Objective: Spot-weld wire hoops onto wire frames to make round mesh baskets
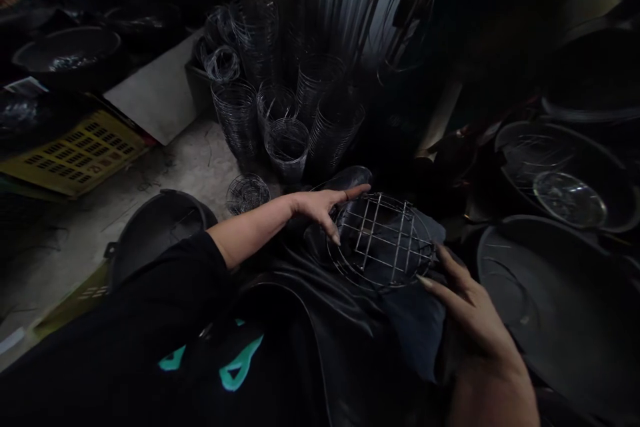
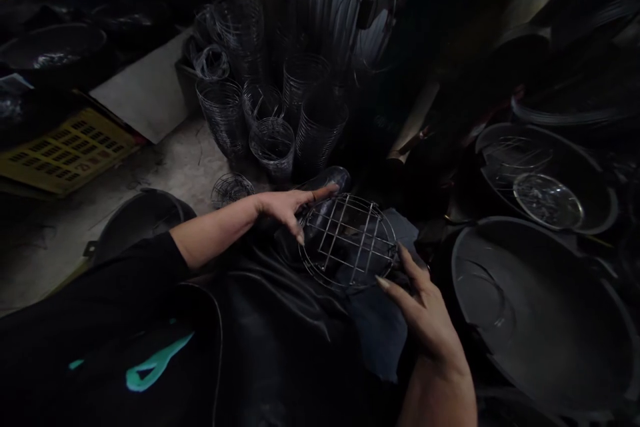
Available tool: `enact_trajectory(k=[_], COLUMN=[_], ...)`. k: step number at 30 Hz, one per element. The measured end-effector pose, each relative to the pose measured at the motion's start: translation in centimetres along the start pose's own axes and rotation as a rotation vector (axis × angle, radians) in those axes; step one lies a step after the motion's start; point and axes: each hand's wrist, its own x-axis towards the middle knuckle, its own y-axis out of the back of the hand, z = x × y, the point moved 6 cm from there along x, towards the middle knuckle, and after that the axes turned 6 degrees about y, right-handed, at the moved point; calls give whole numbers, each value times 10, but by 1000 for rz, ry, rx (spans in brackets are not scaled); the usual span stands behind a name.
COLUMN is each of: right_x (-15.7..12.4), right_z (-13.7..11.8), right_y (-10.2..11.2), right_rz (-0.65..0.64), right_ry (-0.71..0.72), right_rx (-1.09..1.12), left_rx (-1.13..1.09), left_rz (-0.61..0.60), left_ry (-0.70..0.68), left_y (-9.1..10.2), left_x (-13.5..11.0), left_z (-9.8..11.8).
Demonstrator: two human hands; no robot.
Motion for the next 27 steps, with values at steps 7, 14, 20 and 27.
enact_trajectory(k=[7, 14, 20, 27], right_x=[-10, -16, -24, -27], right_z=[13, 9, 1, 4], right_y=[-12, -15, -25, -1], right_rz=[54, 95, 260, 204], right_ry=[-28, -39, -66, -179], right_rx=[-118, 7, 270, -9], left_rx=[250, 93, -217, -400], left_rz=[68, 132, 183, 509], left_ry=[-25, -10, -6, 49], left_y=[-17, -5, -5, 42], left_x=[-3, -10, 3, 6], left_z=[-1, -9, -8, -1])
